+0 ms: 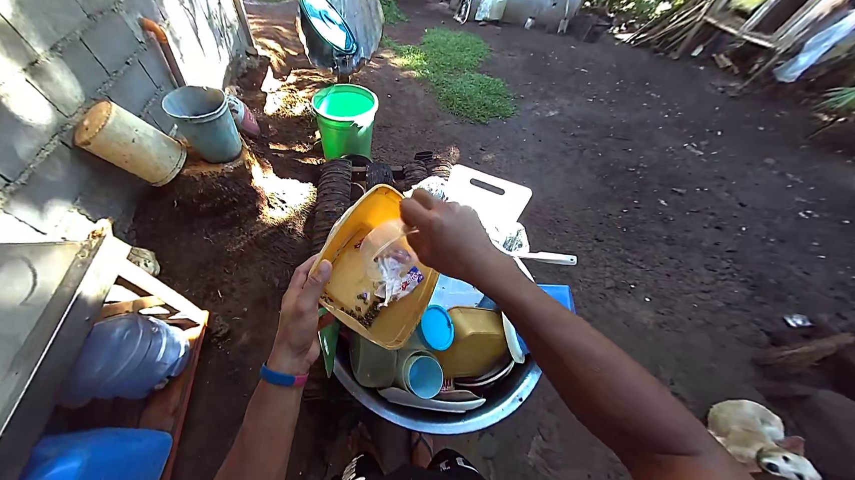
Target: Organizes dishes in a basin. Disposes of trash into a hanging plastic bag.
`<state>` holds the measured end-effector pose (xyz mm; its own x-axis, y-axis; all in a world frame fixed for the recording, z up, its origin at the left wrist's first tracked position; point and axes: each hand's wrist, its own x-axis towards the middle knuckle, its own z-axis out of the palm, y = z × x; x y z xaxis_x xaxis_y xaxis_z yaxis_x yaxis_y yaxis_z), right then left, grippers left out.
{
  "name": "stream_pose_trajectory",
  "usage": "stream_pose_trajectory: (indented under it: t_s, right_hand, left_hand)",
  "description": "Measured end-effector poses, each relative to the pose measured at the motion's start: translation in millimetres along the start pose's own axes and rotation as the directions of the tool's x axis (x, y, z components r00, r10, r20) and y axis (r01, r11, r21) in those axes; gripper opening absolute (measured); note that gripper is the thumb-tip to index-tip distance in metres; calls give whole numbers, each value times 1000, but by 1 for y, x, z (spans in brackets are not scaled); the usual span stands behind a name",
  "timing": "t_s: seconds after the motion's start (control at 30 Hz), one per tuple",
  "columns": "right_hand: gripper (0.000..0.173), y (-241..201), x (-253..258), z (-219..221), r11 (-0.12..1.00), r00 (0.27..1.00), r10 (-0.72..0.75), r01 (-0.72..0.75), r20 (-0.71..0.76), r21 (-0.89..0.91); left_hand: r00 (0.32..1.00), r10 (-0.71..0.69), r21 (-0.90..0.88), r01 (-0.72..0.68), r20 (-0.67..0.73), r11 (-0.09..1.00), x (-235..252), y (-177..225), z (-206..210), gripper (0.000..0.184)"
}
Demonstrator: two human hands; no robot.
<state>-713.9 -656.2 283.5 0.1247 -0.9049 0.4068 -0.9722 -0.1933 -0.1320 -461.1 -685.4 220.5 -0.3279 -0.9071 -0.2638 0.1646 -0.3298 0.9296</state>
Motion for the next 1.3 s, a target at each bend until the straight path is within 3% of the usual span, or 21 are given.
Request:
stream_pose_trajectory:
  t_s: [0.1,0.2,0.3,0.4,0.5,0.53,0.63,0.73,0.83,0.93,1.0,1.1,1.23,1.3]
  right_hand:
    - [6,-5,-10,8,991,944,-136,133,-300,-31]
    - [6,2,-22,30,966,943,-258,245,-213,-87]
    - [11,-8,-29,38,969,892,-247,236,-379,-76]
    - [9,-16,-38,51,946,909,-324,314,-263,-78]
    - [14,-27,-37,50,950,821,-300,305,-486,-71]
    - [13,-27,-36,54,950,811,-296,303,-504,-70]
    - [11,-29,-31,60,960,884,-274,275,-378,-54]
    - [13,-44,-18,57,950,807,-285,308,-518,-43]
    - [9,-35,-20,73,958,913,-287,282,-291,-59]
    - [14,-36,-28,61,982,900,-181,190,-396,-17]
    - [11,-44,-41,55,986,908,-158,167,-387,-11]
    - [13,-57,-55,75,954,950,-300,300,-80,-12]
    - [15,-77,-44,137,816,813,-576,579,81,-10]
    - [22,-84,-43,166,733,703,-664,679,255,40]
  left_hand:
    - [999,-9,5,9,-41,1000,4,5,-14,57]
    - [998,5,0,-5,-69,1000,4,8,-28,59]
    - [997,11,-37,-14,-82,999,4,13,-40,58]
    - [997,13,-60,-18,-82,998,5,14,-51,56]
    - [997,2,-86,-9,-78,996,12,15,-64,54]
    - [996,-8,-100,0,-84,995,13,13,-68,54]
    - [995,-20,-94,10,-103,996,19,13,-79,55]
    - [992,-41,-123,26,-121,992,25,16,-88,56]
    - [994,6,-113,-18,-105,993,28,17,-102,57]
    - [990,81,-110,-94,-119,990,31,18,-129,59]
    - [982,103,-119,-123,-157,985,26,20,-151,58]
    - [953,148,-144,-190,-264,971,17,24,-181,55]
    - [927,203,-147,-259,-314,955,2,18,-203,56]
    - [921,203,-161,-268,-332,950,-7,10,-209,58]
